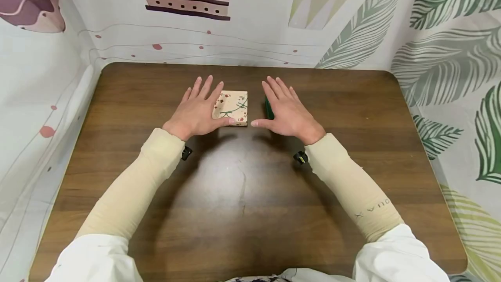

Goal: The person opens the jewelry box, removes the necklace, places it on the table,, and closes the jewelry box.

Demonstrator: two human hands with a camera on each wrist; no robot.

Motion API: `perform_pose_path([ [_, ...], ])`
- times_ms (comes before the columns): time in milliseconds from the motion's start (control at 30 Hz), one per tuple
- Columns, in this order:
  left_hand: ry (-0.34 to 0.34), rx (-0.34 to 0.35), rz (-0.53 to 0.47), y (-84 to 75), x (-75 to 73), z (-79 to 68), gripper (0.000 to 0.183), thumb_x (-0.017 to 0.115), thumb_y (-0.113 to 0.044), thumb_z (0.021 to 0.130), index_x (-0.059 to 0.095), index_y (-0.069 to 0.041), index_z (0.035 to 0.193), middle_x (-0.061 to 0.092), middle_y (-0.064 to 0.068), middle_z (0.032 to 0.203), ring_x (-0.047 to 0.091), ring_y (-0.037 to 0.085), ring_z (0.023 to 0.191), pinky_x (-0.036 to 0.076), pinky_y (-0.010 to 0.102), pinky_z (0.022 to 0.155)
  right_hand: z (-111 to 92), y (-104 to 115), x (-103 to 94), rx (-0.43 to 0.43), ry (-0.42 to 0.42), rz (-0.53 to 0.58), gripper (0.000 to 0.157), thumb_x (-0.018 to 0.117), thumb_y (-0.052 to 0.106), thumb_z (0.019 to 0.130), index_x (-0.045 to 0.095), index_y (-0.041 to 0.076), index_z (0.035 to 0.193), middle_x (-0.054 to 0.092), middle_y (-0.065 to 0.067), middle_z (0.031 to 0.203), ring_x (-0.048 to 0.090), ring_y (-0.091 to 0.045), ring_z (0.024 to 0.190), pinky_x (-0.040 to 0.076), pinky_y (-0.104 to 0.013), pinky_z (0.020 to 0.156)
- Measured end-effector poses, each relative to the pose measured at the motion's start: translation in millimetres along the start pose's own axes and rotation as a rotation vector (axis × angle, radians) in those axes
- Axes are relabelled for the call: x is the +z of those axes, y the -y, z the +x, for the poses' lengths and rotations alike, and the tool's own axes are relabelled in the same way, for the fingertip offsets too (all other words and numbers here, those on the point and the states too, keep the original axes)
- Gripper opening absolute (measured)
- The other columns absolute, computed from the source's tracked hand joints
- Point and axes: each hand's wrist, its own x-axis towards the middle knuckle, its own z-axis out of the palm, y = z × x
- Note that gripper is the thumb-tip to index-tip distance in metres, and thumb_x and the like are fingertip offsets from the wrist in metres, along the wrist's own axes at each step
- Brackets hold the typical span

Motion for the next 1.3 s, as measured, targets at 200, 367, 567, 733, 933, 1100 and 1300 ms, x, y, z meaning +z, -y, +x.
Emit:
perform_pose_path([
  [200, -0.014, -0.010, 0.015, 0.4, 0.3, -0.9, 0.109, 0.057, -0.070, 0.096, 0.000, -0.014, 0.169, -0.011, 0.015, 0.176, -0.006, 0.041, 0.163, 0.007, 0.061, 0.131, 3, 4, 1.5, -0.022, 0.001, -0.018, 0.116, 0.064, 0.073, 0.091, 0.005, 0.011, 0.169, -0.003, -0.004, 0.178, -0.002, -0.028, 0.165, 0.008, -0.056, 0.132],
  [367, 0.005, -0.012, 0.019, 0.1, 3.2, -0.5, 0.112, 0.060, -0.069, 0.095, -0.001, -0.011, 0.168, -0.011, 0.016, 0.176, -0.006, 0.041, 0.163, 0.008, 0.060, 0.131, 1, 7, 5.2, -0.025, 0.016, -0.018, 0.118, 0.065, 0.072, 0.090, 0.004, 0.009, 0.168, -0.002, -0.006, 0.178, -0.002, -0.028, 0.165, 0.009, -0.056, 0.132],
  [567, 0.006, -0.017, 0.003, 2.9, 3.8, -2.3, 0.116, 0.062, -0.069, 0.094, -0.001, -0.005, 0.167, -0.010, 0.019, 0.175, -0.006, 0.041, 0.163, 0.008, 0.060, 0.131, 3, 12, 8.2, -0.040, 0.007, -0.035, 0.119, 0.066, 0.071, 0.090, 0.004, 0.006, 0.168, -0.001, -0.009, 0.178, 0.000, -0.030, 0.165, 0.012, -0.056, 0.132],
  [733, 0.016, -0.012, -0.010, 5.5, 7.1, -2.8, 0.119, 0.064, -0.069, 0.093, -0.002, -0.002, 0.166, -0.010, 0.020, 0.175, -0.005, 0.041, 0.163, 0.010, 0.060, 0.131, 4, 17, 9.0, -0.044, 0.000, -0.039, 0.120, 0.068, 0.070, 0.090, 0.006, 0.003, 0.167, 0.001, -0.012, 0.177, 0.002, -0.030, 0.165, 0.013, -0.052, 0.133],
  [933, 0.029, -0.001, -0.022, 7.7, 12.1, -3.7, 0.120, 0.065, -0.068, 0.093, -0.001, 0.001, 0.166, -0.008, 0.021, 0.175, -0.003, 0.042, 0.163, 0.012, 0.059, 0.131, 6, 21, 14.3, -0.059, 0.006, -0.048, 0.122, 0.069, 0.069, 0.089, 0.007, -0.002, 0.166, 0.002, -0.017, 0.177, 0.004, -0.032, 0.165, 0.015, -0.045, 0.133],
  [1100, 0.023, 0.003, -0.012, 8.3, 13.1, -3.6, 0.119, 0.065, -0.068, 0.093, 0.001, 0.001, 0.166, -0.005, 0.022, 0.175, -0.001, 0.043, 0.163, 0.012, 0.060, 0.131, 9, 24, 16.9, -0.054, 0.025, -0.064, 0.121, 0.067, 0.071, 0.089, 0.007, -0.001, 0.166, 0.001, -0.017, 0.177, 0.003, -0.032, 0.165, 0.014, -0.044, 0.133],
  [1300, 0.025, -0.002, -0.009, 10.1, 14.4, -2.5, 0.118, 0.065, -0.067, 0.093, 0.002, 0.000, 0.166, -0.004, 0.021, 0.175, -0.001, 0.042, 0.163, 0.011, 0.060, 0.131, 13, 27, 19.4, -0.048, 0.039, -0.086, 0.121, 0.068, 0.071, 0.089, 0.007, 0.000, 0.166, 0.002, -0.017, 0.177, 0.004, -0.033, 0.165, 0.014, -0.046, 0.133],
])
